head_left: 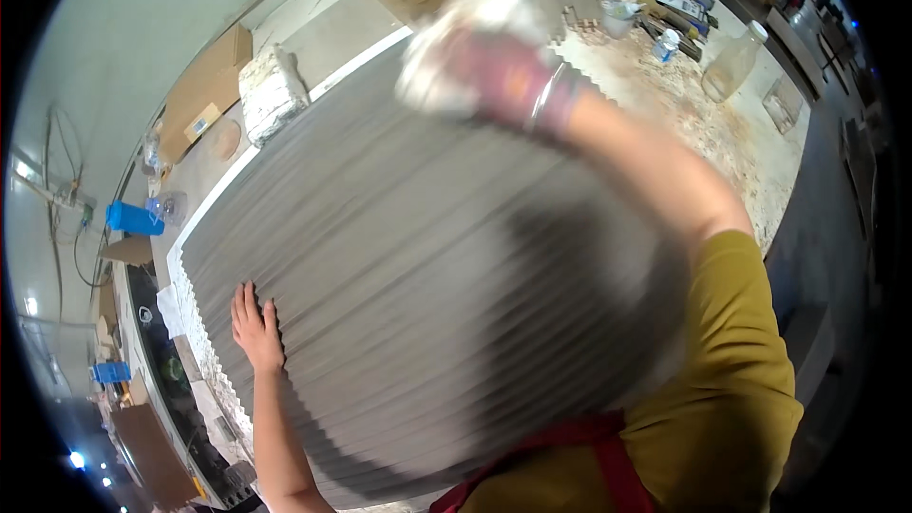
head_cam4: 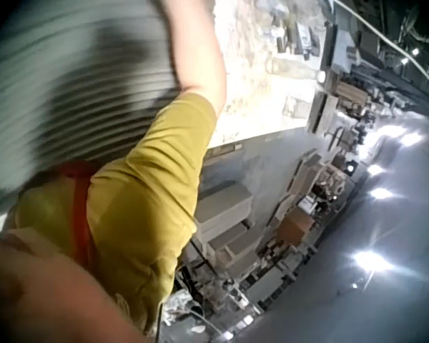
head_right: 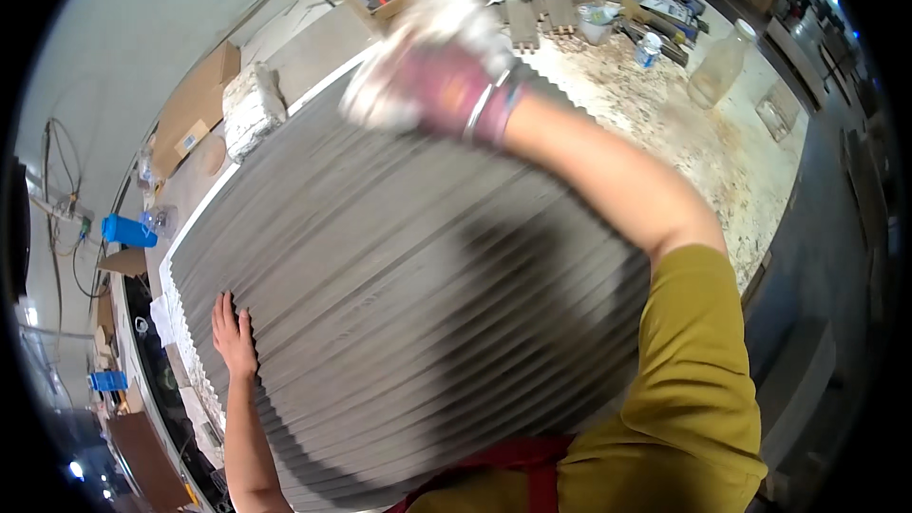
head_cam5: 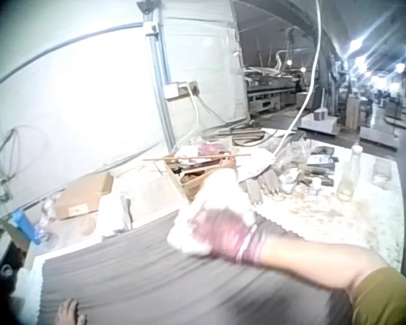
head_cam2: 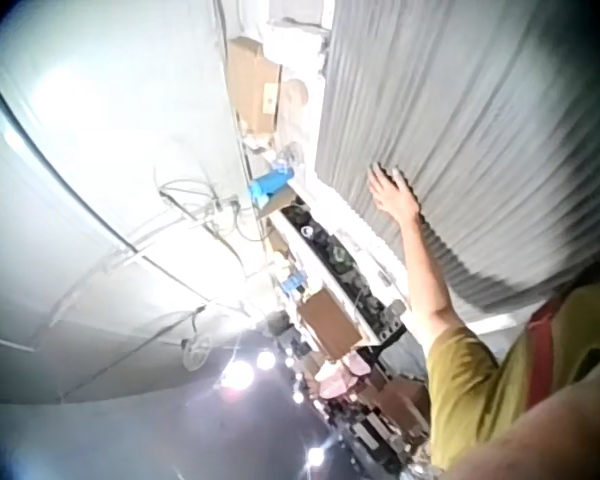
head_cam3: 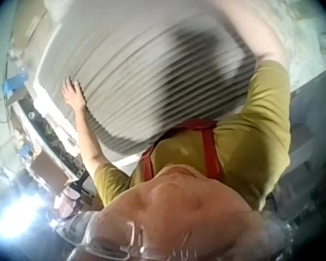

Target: The person applies a liquid from a small bottle onto a textured furniture panel and then wipes the entire surface with a cloth, using a putty knife to clean the edges.

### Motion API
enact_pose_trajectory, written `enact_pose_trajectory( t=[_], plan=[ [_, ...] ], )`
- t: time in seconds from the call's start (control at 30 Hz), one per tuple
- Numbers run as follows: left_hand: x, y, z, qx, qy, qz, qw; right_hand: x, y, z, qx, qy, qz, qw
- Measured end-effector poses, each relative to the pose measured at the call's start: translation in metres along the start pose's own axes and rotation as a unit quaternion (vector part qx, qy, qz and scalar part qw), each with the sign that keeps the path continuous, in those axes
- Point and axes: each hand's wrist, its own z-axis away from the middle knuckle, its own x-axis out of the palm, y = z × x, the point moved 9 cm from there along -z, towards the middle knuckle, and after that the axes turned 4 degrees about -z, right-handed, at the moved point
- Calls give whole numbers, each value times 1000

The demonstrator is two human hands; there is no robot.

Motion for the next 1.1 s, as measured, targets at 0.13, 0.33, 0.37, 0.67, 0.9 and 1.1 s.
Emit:
enact_pose_trajectory(
  t=[0.13, 0.33, 0.37, 0.67, 0.9, 1.1],
  plan=[
    [0, -9, 4, 0, 7, 24, 1000, 41, -80, 74, -183, 257, -493, 811],
    [2, 4, -4, 16, 11, 17, 1000, 33, 107, 108, 113, 90, 164, 976],
    [3, 4, -5, 11, 13, 16, 1000, 23, 139, 108, 211, 25, 107, 971],
    [1, -7, -2, 7, 1, -26, 1000, 68, -25, 167, -73, 76, 1, 994],
    [-63, 112, 76, 216, 84, 139, 963, -55, 103, 259, 269, 110, -15, 957],
    [-90, 218, 219, 349, -71, 122, 926, 22, 34, 270, 74, 15, 59, 995]
  ],
)
